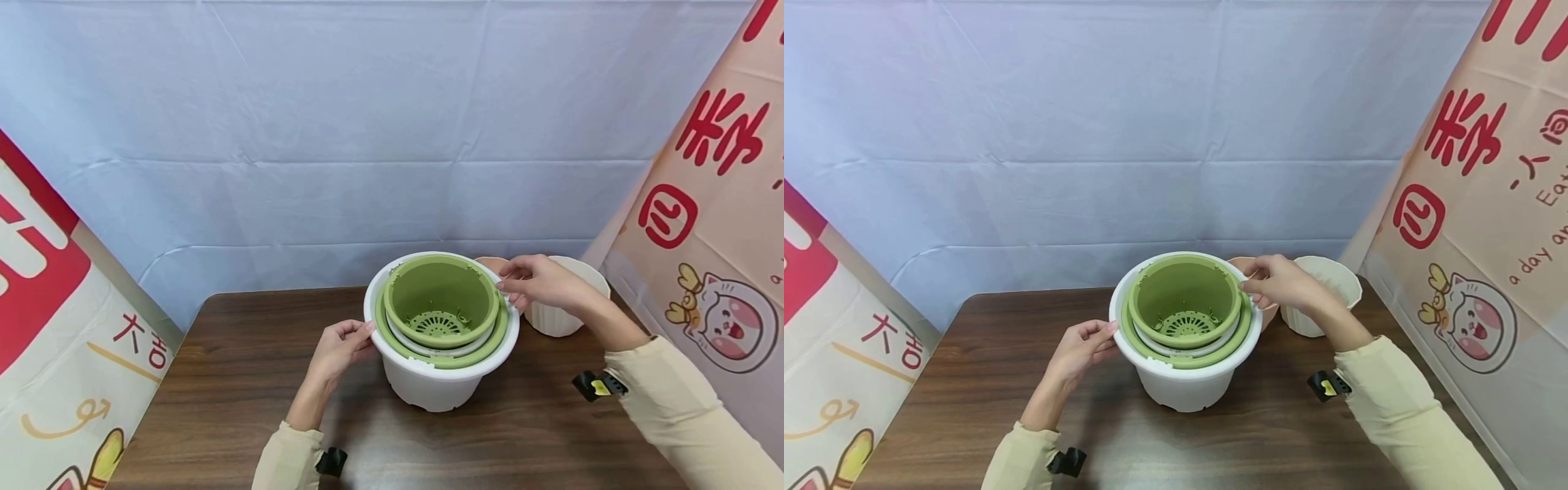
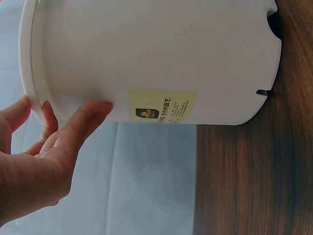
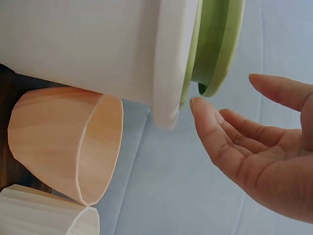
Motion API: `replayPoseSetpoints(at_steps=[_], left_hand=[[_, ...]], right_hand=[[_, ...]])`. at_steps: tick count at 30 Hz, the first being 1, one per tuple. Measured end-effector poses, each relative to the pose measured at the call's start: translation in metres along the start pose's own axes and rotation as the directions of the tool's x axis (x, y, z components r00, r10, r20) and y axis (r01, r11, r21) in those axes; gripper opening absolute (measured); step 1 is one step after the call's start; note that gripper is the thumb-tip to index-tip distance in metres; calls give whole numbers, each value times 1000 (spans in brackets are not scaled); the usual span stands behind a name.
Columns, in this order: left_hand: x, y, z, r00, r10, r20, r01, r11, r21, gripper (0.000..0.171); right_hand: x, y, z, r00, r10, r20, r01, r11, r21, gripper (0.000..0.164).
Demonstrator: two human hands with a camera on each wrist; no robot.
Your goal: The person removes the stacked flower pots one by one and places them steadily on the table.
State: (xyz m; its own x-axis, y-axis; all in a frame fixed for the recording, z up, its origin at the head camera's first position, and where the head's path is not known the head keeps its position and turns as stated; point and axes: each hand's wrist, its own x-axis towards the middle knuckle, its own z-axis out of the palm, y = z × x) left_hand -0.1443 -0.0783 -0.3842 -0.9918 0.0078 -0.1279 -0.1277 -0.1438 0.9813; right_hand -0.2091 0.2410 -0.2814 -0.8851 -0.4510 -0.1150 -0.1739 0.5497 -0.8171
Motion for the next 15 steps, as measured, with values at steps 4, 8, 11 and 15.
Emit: replayPoseSetpoints(at_steps=[4,8,11,15], left_hand=[[1,0,0,1000,-2,0,2,1000,0,17],[1,-1,0,1000,-4,3,4,1000,-1,19],[0,-1,0,1000,-4,4,4,1000,-1,19],[0,-1,-1,1000,0,5,0,1000,0,19]], right_hand=[[2,0,4,1000,-6,8,6,1000,20,37],[4,0,7,1000,6,8,-6,999,41,39],[4,-1,8,1000,20,14,-21,997,70,40],[5,-1,10,999,30,21,-31,996,81,41]])
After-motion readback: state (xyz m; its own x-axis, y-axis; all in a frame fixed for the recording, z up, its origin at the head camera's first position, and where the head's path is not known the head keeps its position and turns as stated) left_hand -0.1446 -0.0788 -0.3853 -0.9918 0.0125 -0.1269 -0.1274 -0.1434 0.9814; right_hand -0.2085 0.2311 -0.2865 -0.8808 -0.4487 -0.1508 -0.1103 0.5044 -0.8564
